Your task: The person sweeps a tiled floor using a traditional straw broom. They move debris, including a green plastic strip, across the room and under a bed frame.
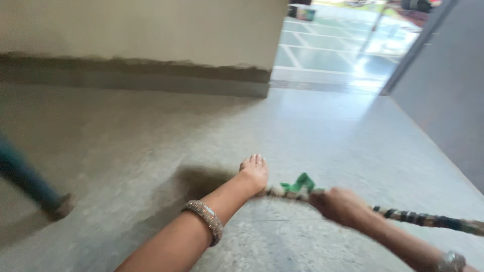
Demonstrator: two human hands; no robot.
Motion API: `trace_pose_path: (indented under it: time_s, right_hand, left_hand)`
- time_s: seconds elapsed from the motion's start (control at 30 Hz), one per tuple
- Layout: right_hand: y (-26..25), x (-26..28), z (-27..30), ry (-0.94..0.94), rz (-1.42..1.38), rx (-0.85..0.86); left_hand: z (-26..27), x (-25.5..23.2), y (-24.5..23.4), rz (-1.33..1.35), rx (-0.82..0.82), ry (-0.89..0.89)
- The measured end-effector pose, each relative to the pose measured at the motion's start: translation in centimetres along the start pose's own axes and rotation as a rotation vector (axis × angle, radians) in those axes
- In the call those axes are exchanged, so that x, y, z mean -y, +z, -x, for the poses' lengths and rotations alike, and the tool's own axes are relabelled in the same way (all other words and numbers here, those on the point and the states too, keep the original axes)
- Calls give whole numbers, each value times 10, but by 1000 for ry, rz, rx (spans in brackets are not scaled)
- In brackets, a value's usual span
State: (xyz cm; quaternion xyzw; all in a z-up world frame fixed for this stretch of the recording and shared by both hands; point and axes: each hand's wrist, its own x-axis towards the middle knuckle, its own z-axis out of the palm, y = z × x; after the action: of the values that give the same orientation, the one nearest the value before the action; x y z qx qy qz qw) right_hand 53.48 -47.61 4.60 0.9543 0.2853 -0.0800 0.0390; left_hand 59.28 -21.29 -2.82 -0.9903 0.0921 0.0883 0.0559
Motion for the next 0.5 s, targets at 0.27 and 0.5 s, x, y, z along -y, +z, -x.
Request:
trace_pose_path:
  time_s: [0.27,0.5]
  right_hand:
    - [9,-84,-11,296,177,80]
    - [12,-148,57,139,-4,231]
  left_hand:
    - [9,-58,-20,18,-17,167]
    - [36,-64,-43,-21,28,277]
